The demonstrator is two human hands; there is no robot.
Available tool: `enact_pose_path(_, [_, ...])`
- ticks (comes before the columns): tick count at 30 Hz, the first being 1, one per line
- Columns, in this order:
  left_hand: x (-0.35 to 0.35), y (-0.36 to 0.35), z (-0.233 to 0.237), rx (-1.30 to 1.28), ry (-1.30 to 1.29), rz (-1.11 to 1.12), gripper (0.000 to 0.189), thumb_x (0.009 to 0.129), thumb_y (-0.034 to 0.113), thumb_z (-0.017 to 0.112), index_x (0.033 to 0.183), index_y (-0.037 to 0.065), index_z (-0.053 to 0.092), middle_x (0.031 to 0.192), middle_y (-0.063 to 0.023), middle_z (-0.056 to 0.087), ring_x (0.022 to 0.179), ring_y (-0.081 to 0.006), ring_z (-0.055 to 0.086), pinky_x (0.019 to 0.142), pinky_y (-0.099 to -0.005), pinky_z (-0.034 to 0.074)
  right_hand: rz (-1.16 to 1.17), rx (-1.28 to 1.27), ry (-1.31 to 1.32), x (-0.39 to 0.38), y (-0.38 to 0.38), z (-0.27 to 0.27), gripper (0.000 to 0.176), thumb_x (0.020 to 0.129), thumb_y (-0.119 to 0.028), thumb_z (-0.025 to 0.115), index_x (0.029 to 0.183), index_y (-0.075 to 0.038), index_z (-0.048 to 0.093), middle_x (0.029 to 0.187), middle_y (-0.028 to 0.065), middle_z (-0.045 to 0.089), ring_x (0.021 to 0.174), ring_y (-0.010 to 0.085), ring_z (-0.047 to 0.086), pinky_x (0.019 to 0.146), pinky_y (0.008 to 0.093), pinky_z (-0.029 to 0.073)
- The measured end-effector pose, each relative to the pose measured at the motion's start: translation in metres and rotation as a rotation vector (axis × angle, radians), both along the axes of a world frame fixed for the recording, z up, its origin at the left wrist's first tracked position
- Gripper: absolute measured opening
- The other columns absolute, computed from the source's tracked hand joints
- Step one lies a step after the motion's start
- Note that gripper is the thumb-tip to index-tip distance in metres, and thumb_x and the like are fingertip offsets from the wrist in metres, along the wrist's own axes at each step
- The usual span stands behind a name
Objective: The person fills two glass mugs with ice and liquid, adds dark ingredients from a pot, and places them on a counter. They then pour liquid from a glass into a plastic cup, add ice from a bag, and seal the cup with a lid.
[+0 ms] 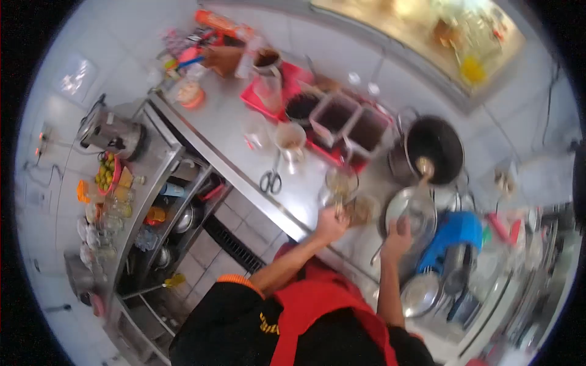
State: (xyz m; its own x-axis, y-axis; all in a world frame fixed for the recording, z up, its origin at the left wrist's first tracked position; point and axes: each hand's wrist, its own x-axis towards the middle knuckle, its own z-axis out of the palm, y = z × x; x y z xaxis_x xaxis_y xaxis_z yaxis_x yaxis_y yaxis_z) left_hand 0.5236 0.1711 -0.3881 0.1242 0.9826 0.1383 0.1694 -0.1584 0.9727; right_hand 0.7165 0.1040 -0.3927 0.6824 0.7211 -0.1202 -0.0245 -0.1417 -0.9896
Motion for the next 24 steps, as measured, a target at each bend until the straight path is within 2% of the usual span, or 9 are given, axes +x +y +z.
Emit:
enact_pose_path(4, [-0.035,0.002,-0.022,0.000,-0.001,-0.024,0.014,0.071,0.004,0.064,0.063,0.003,0.053,0.053,-0.0031,0.049,0.053,-0.0091,0.048,0.048,-0.0288,0.040,-0.165,-0.029,-0.072,-0.013,0.030,-0.023,0.053,0.088,-0.007,0.069,0.133,0.008,0.045,0.132,0.0208,0.052,0.125,0.0283,0.049,0.107,0.0375,0.037])
enact_pose_path(7, [-0.055,0.015,-0.040,-0.009,-0.004,-0.060,0.013,0.071,0.004,0.064,0.063,0.003,0.054,0.054,-0.0027,0.049,0.053,-0.0078,0.046,0.048,-0.0282,0.039,-0.188,-0.119,-0.184,-0.020,0.036,-0.036,0.050,0.087,-0.008,0.071,0.128,0.007,0.048,0.118,0.0142,0.058,0.110,0.0204,0.055,0.096,0.0326,0.043])
enact_pose_path(10, [-0.070,0.031,-0.041,-0.092,-0.078,-0.105,0.017,0.071,0.006,0.064,0.061,0.003,0.050,0.052,-0.0122,0.048,0.045,-0.0211,0.046,0.045,-0.0356,0.039,-0.171,-0.081,-0.236,-0.019,0.027,-0.055,0.049,0.084,-0.013,0.076,0.122,0.007,0.053,0.099,0.0066,0.061,0.089,0.0128,0.056,0.079,0.0267,0.046])
enact_pose_path(12, [-0.081,0.044,-0.054,0.099,-0.071,-0.192,0.019,0.072,0.008,0.064,0.062,0.003,0.049,0.055,-0.0124,0.051,0.046,-0.0222,0.048,0.045,-0.0355,0.039,-0.198,-0.401,-0.338,-0.017,0.018,-0.026,0.056,0.078,-0.016,0.081,0.123,0.006,0.056,0.101,0.0099,0.063,0.090,0.0154,0.057,0.080,0.0277,0.047])
enact_pose_path(13, [-0.091,0.051,-0.052,0.098,-0.084,-0.197,0.019,0.072,0.008,0.064,0.062,0.003,0.049,0.055,-0.0124,0.051,0.046,-0.0222,0.048,0.045,-0.0355,0.039,-0.262,-0.401,-0.778,0.006,0.010,-0.041,0.057,0.076,-0.014,0.082,0.123,0.005,0.056,0.105,0.0110,0.064,0.093,0.0181,0.058,0.082,0.0299,0.047])
enact_pose_path(15, [-0.107,0.064,-0.041,0.017,-0.117,-0.372,0.018,0.074,0.011,0.064,0.067,0.004,0.050,0.066,-0.0127,0.057,0.059,-0.0260,0.058,0.056,-0.0368,0.044,-0.400,-0.256,-1.028,0.009,0.037,0.015,0.044,0.086,-0.007,0.068,0.126,0.006,0.054,0.117,0.0141,0.061,0.105,0.0218,0.059,0.093,0.0327,0.045])
enact_pose_path(20, [-0.131,0.090,-0.037,-0.087,0.204,-0.865,0.028,0.079,0.025,0.071,0.096,0.004,0.062,0.103,-0.0164,0.064,0.103,-0.0363,0.057,0.097,-0.0481,0.038,0.103,0.097,-0.466,-0.144,0.258,0.202,0.029,0.094,-0.011,0.059,0.120,0.002,0.060,0.112,0.0093,0.065,0.098,0.0157,0.061,0.086,0.0281,0.049])
enact_pose_path(23, [-0.134,0.078,-0.043,-0.086,0.264,-0.785,0.071,0.084,0.047,0.067,0.131,-0.003,0.050,0.136,-0.0270,0.047,0.130,-0.0407,0.041,0.113,-0.0446,0.029,0.631,-0.060,-0.183,-0.222,0.391,0.191,0.035,0.097,-0.026,0.057,0.118,0.002,0.063,0.102,0.0063,0.068,0.086,0.0134,0.060,0.078,0.0283,0.049])
enact_pose_path(24, [-0.137,0.079,-0.038,-0.097,0.261,-0.770,0.071,0.084,0.047,0.067,0.131,-0.003,0.050,0.136,-0.0270,0.047,0.130,-0.0407,0.041,0.113,-0.0446,0.029,0.696,-0.065,-0.439,-0.224,0.445,0.142,0.044,0.098,-0.034,0.051,0.115,0.005,0.063,0.103,0.0171,0.069,0.090,0.0252,0.065,0.082,0.0356,0.049])
